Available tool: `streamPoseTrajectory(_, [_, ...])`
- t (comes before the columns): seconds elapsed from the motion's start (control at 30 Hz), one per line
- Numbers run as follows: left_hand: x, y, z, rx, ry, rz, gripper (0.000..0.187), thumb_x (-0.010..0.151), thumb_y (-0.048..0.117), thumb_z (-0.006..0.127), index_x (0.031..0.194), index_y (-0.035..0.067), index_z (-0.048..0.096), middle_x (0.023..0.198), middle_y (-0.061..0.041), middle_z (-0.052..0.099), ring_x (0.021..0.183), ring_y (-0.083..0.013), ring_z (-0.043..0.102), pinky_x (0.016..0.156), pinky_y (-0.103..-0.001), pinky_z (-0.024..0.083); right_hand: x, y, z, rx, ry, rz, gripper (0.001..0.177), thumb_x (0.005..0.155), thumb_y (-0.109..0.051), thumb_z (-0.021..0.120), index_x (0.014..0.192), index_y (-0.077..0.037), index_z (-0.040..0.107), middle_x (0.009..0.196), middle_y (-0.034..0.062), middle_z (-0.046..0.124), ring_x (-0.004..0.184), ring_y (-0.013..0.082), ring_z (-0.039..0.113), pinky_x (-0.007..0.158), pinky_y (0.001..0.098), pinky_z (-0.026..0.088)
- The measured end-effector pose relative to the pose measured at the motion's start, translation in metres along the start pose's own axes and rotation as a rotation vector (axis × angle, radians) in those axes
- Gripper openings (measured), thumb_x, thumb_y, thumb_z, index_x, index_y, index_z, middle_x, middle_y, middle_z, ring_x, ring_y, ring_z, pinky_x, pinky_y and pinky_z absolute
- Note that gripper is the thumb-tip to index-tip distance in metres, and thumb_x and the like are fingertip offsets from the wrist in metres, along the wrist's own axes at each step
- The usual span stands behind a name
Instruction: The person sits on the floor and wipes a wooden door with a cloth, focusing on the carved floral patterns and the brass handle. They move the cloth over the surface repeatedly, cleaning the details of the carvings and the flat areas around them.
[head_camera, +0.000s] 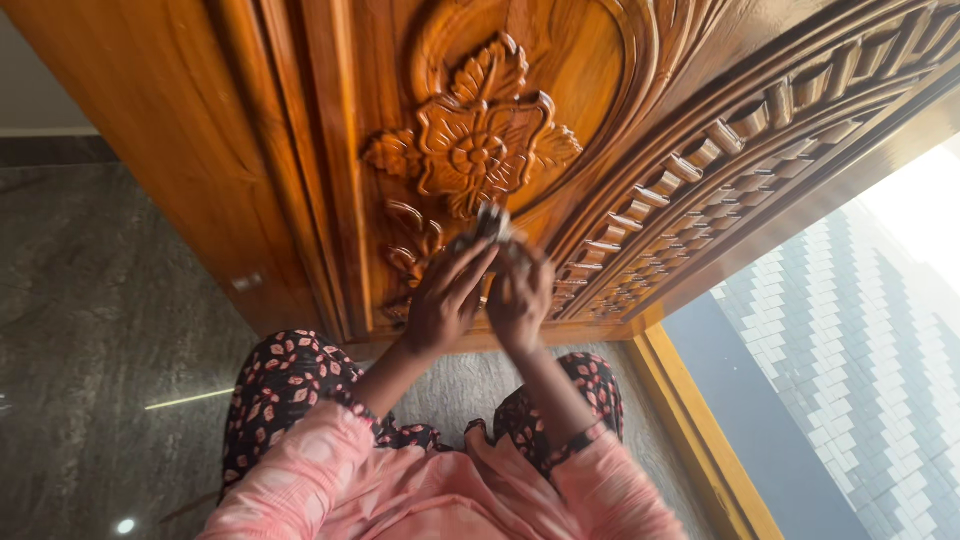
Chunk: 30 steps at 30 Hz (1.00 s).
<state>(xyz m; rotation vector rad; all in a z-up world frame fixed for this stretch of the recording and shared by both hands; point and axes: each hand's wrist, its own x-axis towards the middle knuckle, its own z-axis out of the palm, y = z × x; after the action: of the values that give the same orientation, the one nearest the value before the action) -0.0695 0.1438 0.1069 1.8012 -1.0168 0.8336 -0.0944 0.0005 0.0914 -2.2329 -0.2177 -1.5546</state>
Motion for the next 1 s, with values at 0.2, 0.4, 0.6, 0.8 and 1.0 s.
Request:
streamPoseTrajectory(0.2, [0.153, 0.034, -0.072, 0.25, 0.136, 0.202, 0.05, 0.108, 0.013, 0.063, 0.156, 0.012, 0.05, 0.163, -0.003, 0.043, 0.148, -0.0283, 0.046, 0.124, -0.042, 0.041, 0.189, -0.042, -0.018, -0.016, 0.262, -0.253, 0.027, 0.096, 0.002, 0.064, 0.12, -0.001, 0.075, 0.138, 0.0141, 0.065, 0.129, 0.0327, 0.064, 0.112, 0.0463, 0.051])
streamPoseTrajectory(0.4, [0.224, 0.0, -0.088, 0.331, 0.119, 0.194, 0.057, 0.112, 0.018, 0.055, 0.163, 0.006, 0.032, 0.169, -0.012, 0.031, 0.159, -0.0326, 0.029, 0.134, -0.05, 0.026, 0.261, -0.055, 0.018, -0.045, 0.241, -0.298, 0.032, 0.104, -0.008, 0.058, 0.132, 0.004, 0.067, 0.141, 0.0247, 0.06, 0.139, 0.0406, 0.055, 0.12, 0.0536, 0.042])
streamPoseTrajectory(0.6, [0.159, -0.058, -0.044, 0.437, 0.1, 0.102, 0.046, 0.107, 0.012, 0.051, 0.152, 0.004, 0.05, 0.164, -0.011, 0.04, 0.156, -0.0308, 0.034, 0.13, -0.046, 0.031, 0.201, -0.032, 0.065, -0.021, 0.269, -0.305, 0.023, 0.101, -0.011, 0.061, 0.114, 0.005, 0.07, 0.133, 0.0284, 0.062, 0.132, 0.0436, 0.057, 0.116, 0.0549, 0.044])
streamPoseTrajectory(0.8, [0.105, -0.08, -0.01, 0.408, 0.183, 0.077, 0.039, 0.106, 0.018, 0.052, 0.141, 0.001, 0.06, 0.158, -0.016, 0.047, 0.15, -0.0328, 0.041, 0.123, -0.048, 0.039, 0.156, -0.022, 0.071, -0.021, 0.21, -0.261, 0.021, 0.097, -0.001, 0.063, 0.114, 0.006, 0.073, 0.127, 0.0262, 0.068, 0.127, 0.0407, 0.065, 0.113, 0.0525, 0.048])
streamPoseTrajectory(1.0, [0.065, -0.069, -0.013, 0.306, 0.096, 0.014, 0.046, 0.098, 0.017, 0.057, 0.136, -0.008, 0.058, 0.152, -0.024, 0.049, 0.143, -0.04, 0.047, 0.118, -0.05, 0.041, 0.11, -0.01, 0.065, 0.005, 0.091, -0.248, 0.026, 0.089, 0.003, 0.065, 0.113, 0.003, 0.074, 0.126, 0.0233, 0.069, 0.125, 0.0376, 0.066, 0.111, 0.0502, 0.049])
